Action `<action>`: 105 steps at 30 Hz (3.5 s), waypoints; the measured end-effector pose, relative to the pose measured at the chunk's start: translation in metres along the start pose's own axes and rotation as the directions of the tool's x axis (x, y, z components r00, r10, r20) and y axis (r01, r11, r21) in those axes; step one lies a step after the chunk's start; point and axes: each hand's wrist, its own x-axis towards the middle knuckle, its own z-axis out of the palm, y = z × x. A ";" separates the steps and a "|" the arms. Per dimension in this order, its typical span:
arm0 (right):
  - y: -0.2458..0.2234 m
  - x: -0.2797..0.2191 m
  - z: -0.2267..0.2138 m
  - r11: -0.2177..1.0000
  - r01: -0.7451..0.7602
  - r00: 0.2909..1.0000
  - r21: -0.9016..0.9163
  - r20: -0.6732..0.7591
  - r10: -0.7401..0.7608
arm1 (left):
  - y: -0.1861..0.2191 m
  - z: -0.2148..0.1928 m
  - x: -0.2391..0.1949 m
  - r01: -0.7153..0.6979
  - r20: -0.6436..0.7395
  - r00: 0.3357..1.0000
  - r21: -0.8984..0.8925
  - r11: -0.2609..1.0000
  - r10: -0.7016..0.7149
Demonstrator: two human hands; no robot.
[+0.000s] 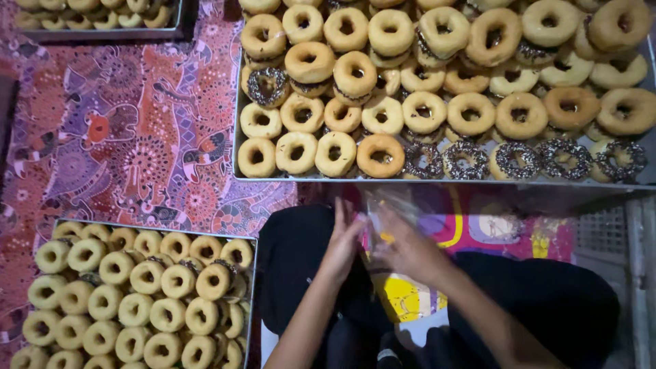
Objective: The person picks donuts from metal trays and places them into clear plastic bags. They seal each bag and set it aside in a nearby basket. The process is repeated continuously with both plain and chocolate-sprinkled donuts.
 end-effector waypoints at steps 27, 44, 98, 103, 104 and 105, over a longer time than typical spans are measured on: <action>0.004 -0.099 0.023 -0.186 -0.072 0.873 0.980 0.152 0.464 | 0.113 0.107 -0.016 0.184 0.114 0.982 -0.436 0.881 -0.149; -0.054 -0.076 -0.045 0.396 -0.122 0.822 0.910 -0.131 0.555 | 0.075 0.157 -0.052 0.256 0.171 0.965 -0.458 0.851 -0.199; -0.084 -0.066 -0.077 0.945 -0.009 0.973 -0.327 -0.219 -0.067 | 0.084 0.115 -0.110 -0.178 0.116 0.982 0.339 0.924 0.146; -0.114 -0.080 -0.110 0.708 0.407 0.911 -0.577 0.205 -0.357 | 0.118 0.161 -0.153 -0.209 0.297 0.952 0.807 0.553 -0.074; -0.118 -0.075 -0.120 0.716 0.395 0.918 -0.576 0.205 -0.341 | 0.126 0.166 -0.158 -0.275 0.354 0.933 0.823 0.496 -0.070; -0.118 -0.070 -0.132 0.723 0.382 0.923 -0.575 0.205 -0.324 | 0.134 0.171 -0.165 -0.341 0.409 0.910 0.832 0.437 -0.070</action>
